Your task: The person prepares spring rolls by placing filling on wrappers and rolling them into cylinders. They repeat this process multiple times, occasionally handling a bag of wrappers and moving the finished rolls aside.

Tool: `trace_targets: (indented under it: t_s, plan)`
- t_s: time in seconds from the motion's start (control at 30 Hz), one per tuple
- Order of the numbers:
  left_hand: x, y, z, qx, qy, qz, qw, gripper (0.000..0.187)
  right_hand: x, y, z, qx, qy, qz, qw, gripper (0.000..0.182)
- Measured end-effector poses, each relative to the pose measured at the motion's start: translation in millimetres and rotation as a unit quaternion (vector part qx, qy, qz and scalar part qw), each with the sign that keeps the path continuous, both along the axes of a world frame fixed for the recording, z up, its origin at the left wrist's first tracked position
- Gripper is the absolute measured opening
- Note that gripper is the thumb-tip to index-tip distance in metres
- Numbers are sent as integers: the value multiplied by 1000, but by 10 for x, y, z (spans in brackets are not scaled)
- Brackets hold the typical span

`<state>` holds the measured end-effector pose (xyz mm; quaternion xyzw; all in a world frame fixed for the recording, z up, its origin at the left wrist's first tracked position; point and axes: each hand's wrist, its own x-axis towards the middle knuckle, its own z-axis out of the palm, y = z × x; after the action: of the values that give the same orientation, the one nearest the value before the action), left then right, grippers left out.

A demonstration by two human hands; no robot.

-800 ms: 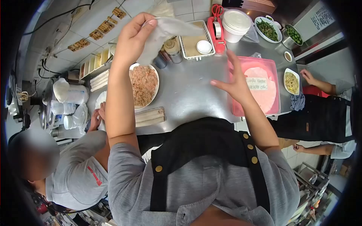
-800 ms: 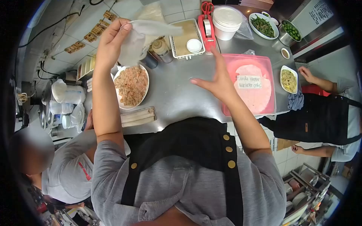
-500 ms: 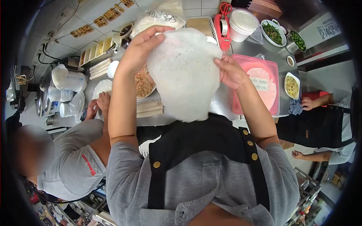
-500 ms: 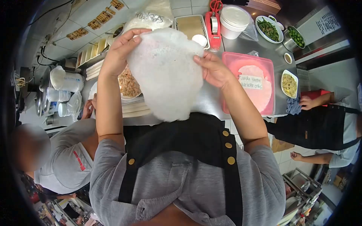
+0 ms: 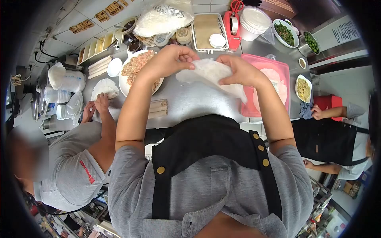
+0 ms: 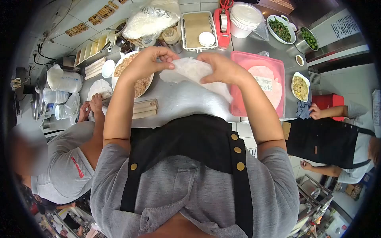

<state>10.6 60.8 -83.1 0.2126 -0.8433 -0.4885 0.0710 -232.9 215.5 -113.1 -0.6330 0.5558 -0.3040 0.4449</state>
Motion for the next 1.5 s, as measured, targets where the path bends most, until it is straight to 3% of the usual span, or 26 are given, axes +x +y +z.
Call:
trace_targets:
  t_s: [0.1,0.17,0.23,0.3,0.4,0.6,0.77,0.87,0.93,1.03,1.1,1.13,1.2,1.33,1.43,1.5]
  plan:
    - [53,-93,-162,21,-12,28,999,17,-107,24,-220,14,89,-96,991,25]
    - [93,-118,-218,-100,18,90,991,13,-110,25,-410,-12,58,-160,985,25]
    - [155,-43,-230,-103,48,111,987,9,-39,64,-407,-37,28,-223,974,24]
    - [240,26,-228,-202,112,134,964,6,103,199,-351,-257,109,-253,926,19]
    - [435,215,-469,-224,62,122,965,6,195,424,-513,-325,197,-174,908,20]
    - [661,773,-1498,-268,-63,77,958,22,321,800,-1457,-213,255,-60,941,21]
    - [802,991,-1936,-300,-62,54,950,25,432,933,-1678,-174,282,-18,943,18]
    - [846,784,-1861,-230,-40,53,971,35,412,899,-1529,-101,249,14,963,20]
    - [865,563,-1622,-262,-21,196,945,34,390,897,-1466,-91,210,-31,973,24]
    - [954,29,-1582,-263,-42,279,923,45,315,863,-1450,-68,187,-62,978,25]
    - [933,-177,-1579,-344,-68,364,863,91,284,876,-1438,-69,184,-68,978,25]
    - [920,-211,-1573,-346,-68,364,862,91,275,866,-1428,-70,180,-75,978,25]
    - [868,-242,-1559,-281,-160,312,893,121,261,881,-1380,-60,180,-75,979,24]
    - [980,-56,-1541,-217,-177,250,927,116,223,926,-1320,-46,158,-103,981,23]
    - [1310,-38,-1462,-302,-171,249,904,114,189,993,-1327,-58,143,-120,981,22]
    - [1580,-19,-1456,-268,-169,329,890,110,186,1017,-1293,-48,137,-123,982,22]
